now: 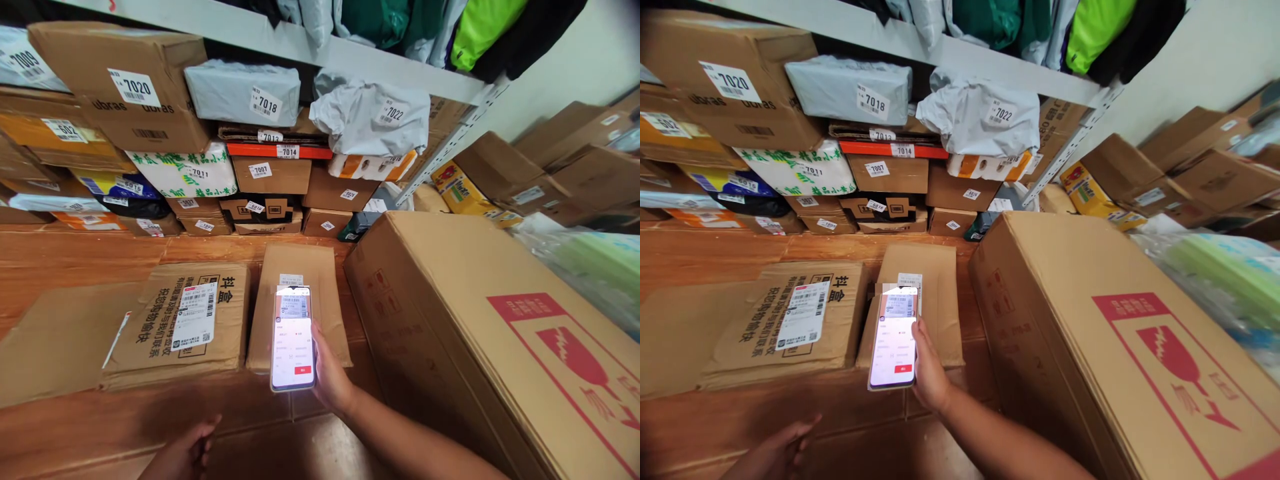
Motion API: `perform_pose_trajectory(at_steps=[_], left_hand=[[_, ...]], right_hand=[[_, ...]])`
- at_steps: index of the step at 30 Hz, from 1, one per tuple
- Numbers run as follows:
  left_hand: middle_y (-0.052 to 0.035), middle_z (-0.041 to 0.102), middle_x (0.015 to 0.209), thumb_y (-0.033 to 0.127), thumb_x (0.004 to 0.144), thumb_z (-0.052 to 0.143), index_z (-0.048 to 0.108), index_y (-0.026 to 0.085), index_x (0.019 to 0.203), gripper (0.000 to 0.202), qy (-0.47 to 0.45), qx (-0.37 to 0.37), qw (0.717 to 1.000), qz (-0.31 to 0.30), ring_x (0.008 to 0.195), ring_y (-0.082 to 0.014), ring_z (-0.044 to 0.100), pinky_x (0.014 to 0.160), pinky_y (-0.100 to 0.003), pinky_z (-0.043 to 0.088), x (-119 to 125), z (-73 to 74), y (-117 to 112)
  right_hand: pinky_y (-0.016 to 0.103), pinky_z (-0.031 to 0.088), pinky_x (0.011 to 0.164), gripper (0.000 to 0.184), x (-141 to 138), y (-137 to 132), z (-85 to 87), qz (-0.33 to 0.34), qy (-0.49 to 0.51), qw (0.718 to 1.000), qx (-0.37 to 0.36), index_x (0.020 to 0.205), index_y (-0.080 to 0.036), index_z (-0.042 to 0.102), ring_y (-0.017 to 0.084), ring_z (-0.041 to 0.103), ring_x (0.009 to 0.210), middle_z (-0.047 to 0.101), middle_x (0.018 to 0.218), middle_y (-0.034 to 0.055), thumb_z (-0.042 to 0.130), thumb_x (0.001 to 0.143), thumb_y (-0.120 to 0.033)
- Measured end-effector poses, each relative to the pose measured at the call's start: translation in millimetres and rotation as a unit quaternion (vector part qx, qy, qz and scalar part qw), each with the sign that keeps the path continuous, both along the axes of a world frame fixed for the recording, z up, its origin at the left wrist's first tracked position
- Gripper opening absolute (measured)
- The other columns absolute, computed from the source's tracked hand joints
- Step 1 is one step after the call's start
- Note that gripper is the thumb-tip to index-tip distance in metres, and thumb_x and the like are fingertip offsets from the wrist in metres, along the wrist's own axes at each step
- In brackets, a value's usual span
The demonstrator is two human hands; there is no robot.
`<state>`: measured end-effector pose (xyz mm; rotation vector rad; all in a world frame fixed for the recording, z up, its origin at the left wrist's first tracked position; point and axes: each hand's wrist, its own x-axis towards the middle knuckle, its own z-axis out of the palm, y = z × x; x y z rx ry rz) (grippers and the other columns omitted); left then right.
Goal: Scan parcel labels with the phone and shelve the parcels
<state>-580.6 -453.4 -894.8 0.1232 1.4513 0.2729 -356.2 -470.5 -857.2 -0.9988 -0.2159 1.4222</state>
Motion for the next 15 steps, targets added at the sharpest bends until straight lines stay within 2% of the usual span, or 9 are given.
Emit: perform_pose_trajectory(at_steps=[4,11,15], left_hand=[[0.0069,0.044,0.051,0.015,0.070,0.065,0.059,0.017,0.084,0.015,0.005,-0.015,1.000,0.023,0.043,-0.0099,0.042,0.046,-0.020,0.032,1.7,-1.4,0.3],[0.0055,0.043,0.048,0.016,0.084,0.049,0.057,0.016,0.084,0.008,0.022,-0.029,0.999,0.040,0.041,-0.0096,0.041,0.043,-0.018,0.030,9.6,9.7,4.0],[0.0062,0.045,0.052,0.017,0.083,0.051,0.057,0.017,0.090,0.009,0.004,-0.027,0.999,0.029,0.043,-0.0094,0.043,0.046,-0.018,0.034,6.6,6.6,0.5]], right_hand=[[0.051,0.050,0.096,0.082,-0.2,-0.2,-0.9,0.007,0.002,1.000,-0.006,0.131,-0.023,0.042,0.032,0.064,0.111,0.063,0.131,0.0109,0.072,0.067,-0.065],[0.048,0.049,0.098,0.077,0.3,-1.0,-2.4,0.005,0.010,1.000,-0.006,0.128,-0.022,0.046,0.030,0.063,0.114,0.062,0.133,0.0097,0.073,0.068,-0.063],[0.048,0.047,0.099,0.069,0.4,-1.3,-4.8,0.001,0.009,1.000,0.005,0.126,-0.023,0.050,0.029,0.061,0.116,0.064,0.129,0.0080,0.071,0.071,-0.060]])
